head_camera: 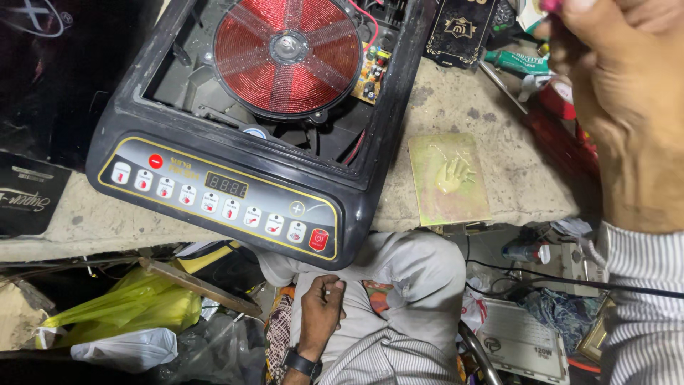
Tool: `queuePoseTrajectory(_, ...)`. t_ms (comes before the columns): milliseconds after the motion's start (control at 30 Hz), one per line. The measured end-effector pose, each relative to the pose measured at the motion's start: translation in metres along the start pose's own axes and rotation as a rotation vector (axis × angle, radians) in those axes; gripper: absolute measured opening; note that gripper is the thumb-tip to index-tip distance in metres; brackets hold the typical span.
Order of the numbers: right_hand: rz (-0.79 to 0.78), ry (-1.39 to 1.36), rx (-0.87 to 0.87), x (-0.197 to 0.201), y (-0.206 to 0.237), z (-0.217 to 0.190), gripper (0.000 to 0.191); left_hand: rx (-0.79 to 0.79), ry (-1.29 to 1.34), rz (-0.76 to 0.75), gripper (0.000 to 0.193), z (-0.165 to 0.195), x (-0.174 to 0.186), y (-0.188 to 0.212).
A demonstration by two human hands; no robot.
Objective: The person applies a viscous substance from a tube onto a small metal plate, then uses a screwdriver to spread and apply the substance to the internal components of an electric heater. The person works at a cluttered bench with tools and parts visible.
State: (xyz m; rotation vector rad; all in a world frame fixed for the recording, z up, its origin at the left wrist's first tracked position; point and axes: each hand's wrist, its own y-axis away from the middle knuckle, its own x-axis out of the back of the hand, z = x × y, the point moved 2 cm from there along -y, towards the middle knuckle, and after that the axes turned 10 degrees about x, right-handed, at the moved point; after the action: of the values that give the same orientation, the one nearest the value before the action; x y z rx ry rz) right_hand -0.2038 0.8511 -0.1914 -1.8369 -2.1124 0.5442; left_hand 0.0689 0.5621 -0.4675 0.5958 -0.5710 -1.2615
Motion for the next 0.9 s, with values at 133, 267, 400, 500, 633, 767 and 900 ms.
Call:
queuePoseTrajectory(133,0.009,0.108,0.099,-0.029,-0.047,0.03,0.009,0.012,0.016,0.014,0.033,0.005,0.004,-0.003)
queuePoseTrajectory(267,-0.017,0.236,0.039,-0.049,-0.064,0.041,0.013,0.033,0.018,0.013,0.03,0.008,0.009,-0.013)
queuePoseTrajectory(400,-0.043,0.279,0.043,-0.063,-0.07,0.042,0.009,0.033,0.036,0.004,0.026,0.008,0.014,-0.024)
queuePoseTrajectory(500,-0.066,0.304,0.059,-0.069,-0.071,0.042,0.007,0.052,0.019,0.002,0.023,0.007,0.017,-0.03)
queuePoseTrajectory(633,-0.107,0.348,0.093,-0.075,-0.072,0.044,0.006,0.062,-0.001,-0.003,0.024,0.005,0.019,-0.035)
queuePoseTrajectory(767,-0.07,0.374,0.057,-0.075,-0.074,0.048,0.006,0.066,0.018,-0.002,0.025,0.006,0.021,-0.036)
queuePoseTrajectory(900,-0.05,0.38,0.054,-0.073,-0.075,0.051,0.009,0.074,0.001,-0.006,0.025,0.009,0.022,-0.035)
